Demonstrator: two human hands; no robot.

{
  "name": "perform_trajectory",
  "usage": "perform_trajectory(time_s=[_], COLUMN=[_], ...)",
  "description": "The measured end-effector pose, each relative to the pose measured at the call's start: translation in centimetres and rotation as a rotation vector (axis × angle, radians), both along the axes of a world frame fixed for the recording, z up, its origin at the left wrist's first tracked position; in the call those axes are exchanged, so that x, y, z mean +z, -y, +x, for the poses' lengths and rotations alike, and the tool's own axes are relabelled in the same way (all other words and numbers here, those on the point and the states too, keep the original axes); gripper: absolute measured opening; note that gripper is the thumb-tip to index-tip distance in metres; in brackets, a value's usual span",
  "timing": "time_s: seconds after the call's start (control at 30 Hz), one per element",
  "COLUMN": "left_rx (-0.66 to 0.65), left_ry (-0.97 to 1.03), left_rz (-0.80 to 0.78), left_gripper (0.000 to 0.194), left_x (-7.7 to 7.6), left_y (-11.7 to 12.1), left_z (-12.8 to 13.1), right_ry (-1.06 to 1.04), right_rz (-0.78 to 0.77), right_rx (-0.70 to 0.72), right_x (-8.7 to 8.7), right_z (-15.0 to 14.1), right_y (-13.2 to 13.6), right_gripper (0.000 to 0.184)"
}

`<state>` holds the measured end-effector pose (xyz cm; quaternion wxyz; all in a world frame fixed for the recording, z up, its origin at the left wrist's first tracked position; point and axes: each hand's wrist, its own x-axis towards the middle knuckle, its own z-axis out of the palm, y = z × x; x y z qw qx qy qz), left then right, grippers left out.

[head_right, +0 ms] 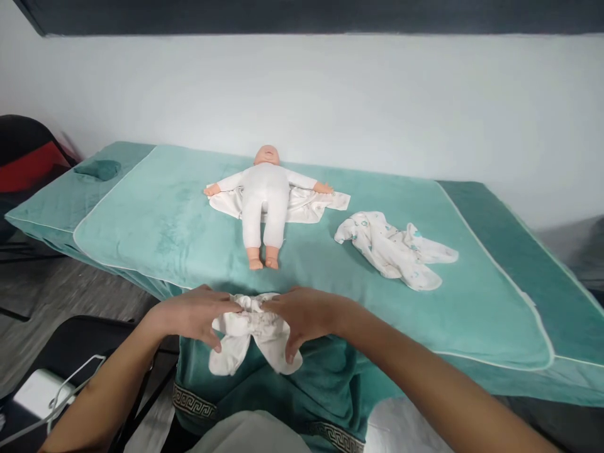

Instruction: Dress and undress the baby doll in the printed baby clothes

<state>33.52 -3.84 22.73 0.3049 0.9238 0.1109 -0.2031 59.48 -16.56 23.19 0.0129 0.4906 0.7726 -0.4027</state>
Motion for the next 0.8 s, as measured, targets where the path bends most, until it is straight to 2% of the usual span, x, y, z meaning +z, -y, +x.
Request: perform_trajectory(time_s=[0.07, 0.13, 0.17, 0.23, 0.33, 0.43, 0.53, 0.6, 0.7, 0.77, 0.8], left_rx=[-0.001, 0.018, 0.033, 0.078, 0.215, 0.325, 0.267, 0.249, 0.293, 0.354, 0.409], left_ry=[0.039, 0.144, 0.216, 0.382, 0.628, 0.794, 0.753, 0.696, 0.703, 0.772, 0.831], left_rz=[0.076, 0.142, 0.173, 0.198, 0.118, 0.064, 0.037, -0.011, -0.079, -0.06, -0.013], left_gripper=[0.041, 0.017, 0.012, 0.014, 0.024, 0.044, 0.05, 0.042, 0.026, 0.019, 0.016], left_x=[1.6, 3.5, 4.3, 5.8, 7.0, 7.1, 6.7, 6.2, 5.2, 4.3, 3.7], left_y=[0.7, 1.2, 1.3, 1.4, 1.3, 0.9, -0.2, -1.0, -1.8, -1.9, -1.9], left_z=[-0.1, 0.0, 0.1, 0.3, 0.5, 0.2, -1.1, -2.3, -3.9, -4.3, -4.2], right_ry=[0.114, 0.138, 0.109, -0.043, -0.42, -0.751, -0.841, -0.728, -0.472, -0.324, -0.267], right_rz=[0.026, 0.146, 0.209, 0.302, 0.381, 0.457, 0.499, 0.54, 0.623, 0.667, 0.678], right_rx=[0.094, 0.082, 0.052, -0.033, -0.215, -0.403, -0.47, -0.452, -0.335, -0.287, -0.311], right_x=[2.1, 4.5, 5.7, 7.6, 8.9, 8.4, 7.1, 5.9, 4.2, 3.1, 2.6], right_z=[-0.7, -1.2, -1.4, -1.6, -1.7, -1.9, -2.0, -1.9, -1.4, -1.0, -0.9], right_y=[-0.3, -0.8, -1.1, -1.7, -2.4, -2.5, -2.1, -1.9, -1.6, -1.5, -1.5], right_gripper=[0.058, 0.025, 0.022, 0.026, 0.029, 0.031, 0.034, 0.032, 0.032, 0.029, 0.028])
